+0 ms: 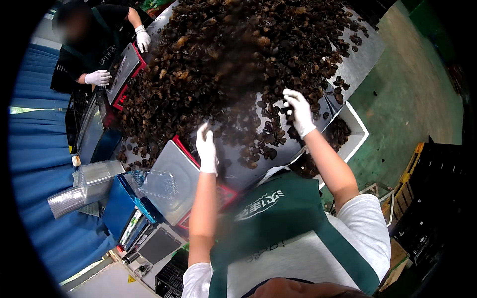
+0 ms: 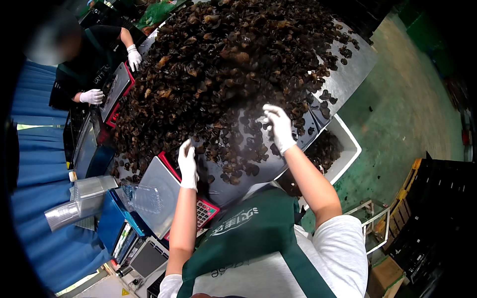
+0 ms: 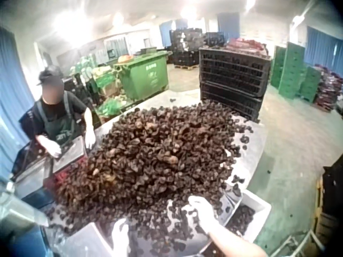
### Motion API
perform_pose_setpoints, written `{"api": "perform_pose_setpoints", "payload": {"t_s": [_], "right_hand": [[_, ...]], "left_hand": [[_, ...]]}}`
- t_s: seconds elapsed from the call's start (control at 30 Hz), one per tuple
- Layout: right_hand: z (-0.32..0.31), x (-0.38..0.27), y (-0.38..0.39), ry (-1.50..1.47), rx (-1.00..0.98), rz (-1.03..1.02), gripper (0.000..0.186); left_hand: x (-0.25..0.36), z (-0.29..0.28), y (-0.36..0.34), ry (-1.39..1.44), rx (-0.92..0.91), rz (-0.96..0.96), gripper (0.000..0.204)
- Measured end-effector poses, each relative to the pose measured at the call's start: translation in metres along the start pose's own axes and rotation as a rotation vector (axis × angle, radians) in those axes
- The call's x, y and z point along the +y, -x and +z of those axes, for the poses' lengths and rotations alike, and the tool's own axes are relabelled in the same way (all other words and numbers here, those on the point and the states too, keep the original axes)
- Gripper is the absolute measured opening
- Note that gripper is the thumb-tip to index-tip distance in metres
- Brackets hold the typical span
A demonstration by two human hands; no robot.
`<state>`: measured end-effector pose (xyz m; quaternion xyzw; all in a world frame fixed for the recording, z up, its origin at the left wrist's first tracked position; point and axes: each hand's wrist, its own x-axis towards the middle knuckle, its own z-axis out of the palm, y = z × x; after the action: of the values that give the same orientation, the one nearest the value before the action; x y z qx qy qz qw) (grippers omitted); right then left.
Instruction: The person scoops dried black fungus from a large pile onto a digital scale to weigh it. They then transfer the weighed fungus into a plastic container, place it on a vacuum sealing machine, and seal the package. Finally, the sealed container is placed into a black crate.
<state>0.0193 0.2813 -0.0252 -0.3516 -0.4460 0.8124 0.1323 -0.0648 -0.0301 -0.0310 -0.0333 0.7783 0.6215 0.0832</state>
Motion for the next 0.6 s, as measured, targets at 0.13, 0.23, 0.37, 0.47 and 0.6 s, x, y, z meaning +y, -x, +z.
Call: {"api": "perform_pose_setpoints", "payload": {"t_s": [0.13, 0.23, 0.37, 0.47, 0.6], "right_hand": [[-0.01, -0.006, -0.017, 0.426, -0.007, -0.357, 0.032], [-0.004, 0.005, -0.03, 1.112, 0.158, -0.792, 0.042], [0.031, 0.026, -0.03, 1.27, 0.073, -0.62, 0.048], [0.038, 0.033, -0.017, 1.065, -0.383, -0.533, 0.032], [0.053, 0.021, -0.002, 1.038, -0.177, -0.407, 0.039]], "left_hand": [[-0.016, 0.023, -0.048, -0.481, 0.006, 0.309, 0.045], [0.001, 0.046, -0.048, -0.742, -0.004, 0.259, 0.055], [-0.007, 0.048, -0.045, -0.61, -0.12, 0.171, 0.029], [0.006, 0.039, -0.021, -0.463, -0.155, 0.137, 0.022], [-0.001, 0.029, -0.011, -0.449, 0.001, 0.112, 0.027]]}}
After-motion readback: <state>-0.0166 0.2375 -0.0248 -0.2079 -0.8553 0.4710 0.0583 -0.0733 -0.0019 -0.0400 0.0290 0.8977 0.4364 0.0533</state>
